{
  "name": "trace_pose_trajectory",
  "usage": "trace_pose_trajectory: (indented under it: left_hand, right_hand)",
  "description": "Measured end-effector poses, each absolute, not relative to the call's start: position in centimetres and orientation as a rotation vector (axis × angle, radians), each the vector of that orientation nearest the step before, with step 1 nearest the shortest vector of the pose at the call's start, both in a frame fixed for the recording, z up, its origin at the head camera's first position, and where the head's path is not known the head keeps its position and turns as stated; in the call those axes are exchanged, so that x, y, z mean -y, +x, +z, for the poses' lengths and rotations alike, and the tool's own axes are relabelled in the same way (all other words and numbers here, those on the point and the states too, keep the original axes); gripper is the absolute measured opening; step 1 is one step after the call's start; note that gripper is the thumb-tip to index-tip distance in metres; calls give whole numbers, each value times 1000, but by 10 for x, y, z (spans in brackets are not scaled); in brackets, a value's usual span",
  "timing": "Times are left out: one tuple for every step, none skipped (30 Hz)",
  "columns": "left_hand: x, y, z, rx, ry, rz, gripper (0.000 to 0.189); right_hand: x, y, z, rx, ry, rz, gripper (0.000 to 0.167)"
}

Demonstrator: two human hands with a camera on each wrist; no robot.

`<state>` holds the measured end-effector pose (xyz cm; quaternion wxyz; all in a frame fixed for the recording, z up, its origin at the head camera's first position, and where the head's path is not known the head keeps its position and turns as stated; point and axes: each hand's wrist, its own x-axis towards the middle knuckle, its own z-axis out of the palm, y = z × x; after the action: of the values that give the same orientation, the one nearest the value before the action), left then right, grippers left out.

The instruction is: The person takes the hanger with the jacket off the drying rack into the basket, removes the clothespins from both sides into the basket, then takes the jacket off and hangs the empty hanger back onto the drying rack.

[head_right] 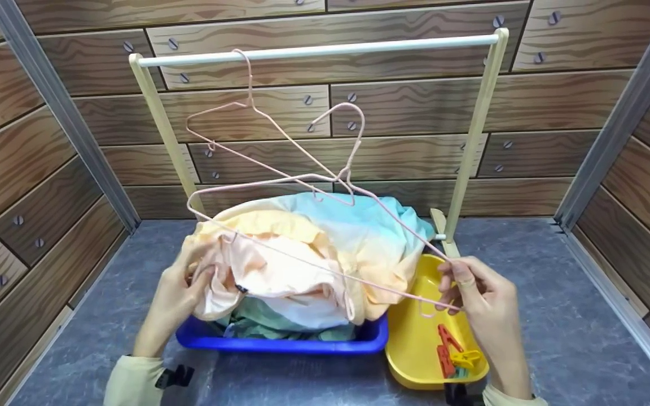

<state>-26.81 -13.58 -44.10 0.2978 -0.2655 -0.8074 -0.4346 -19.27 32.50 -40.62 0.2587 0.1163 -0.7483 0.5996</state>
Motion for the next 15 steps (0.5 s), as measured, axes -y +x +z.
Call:
trace_pose_trajectory:
  left_hand:
    - [133,-268,-442,2134,-750,-1151,48]
    - [131,-268,-443,2125,-799,-1146,46]
    - [129,-268,-445,2122,-842,-1133,46]
    - [128,-269,-447,2123,-882,-1114,45]
    - [127,-270,-449,2133,-920,-1097,44]
    - [126,-271,-452,2148,-948,-1081,43]
    - [125,-272,-454,2170,-969,-1067,40]
    - [124,-272,-456,2196,-980,-1048,37]
    - [123,-272,-458,2224,-986,-1033,33]
    - [123,-273,-460,2254,-992,-1017,30]
    - [122,-273,-462,2284,-995,-1000,27]
    - [121,-272,-463,2313,-999,-972,24]
    - [120,-272,-463,2339,-1005,-941,22]
    - [120,-272,-464,2359,-1012,-907,20]
    - [119,-272,-464,2372,-1018,-872,20]
  right_hand:
    - [-325,-193,-406,2030,308,1626,24]
    - [-325,-193,-407,2033,298,1626,25]
    - [-325,-193,-407,2039,285,1624,26]
    - [-324,-193,-407,2050,271,1614,26]
    - [-324,-193,-407,2062,258,1606,27]
    - [-324,-193,-407,2077,246,1591,27]
    - [-324,-194,-407,2088,237,1581,28]
    - [-324,-194,-407,2096,229,1575,28]
    - [-323,-195,-408,2102,225,1568,28]
    - [-324,-195,-408,2105,226,1564,27]
    - [-324,-196,-409,2104,232,1562,27]
    - [-324,-196,-410,2088,250,1581,26]
    - [-324,-197,-410,2069,271,1604,26]
    - [-325,-197,-411,2051,292,1623,25]
    - [-325,-198,-412,2035,315,1640,24]
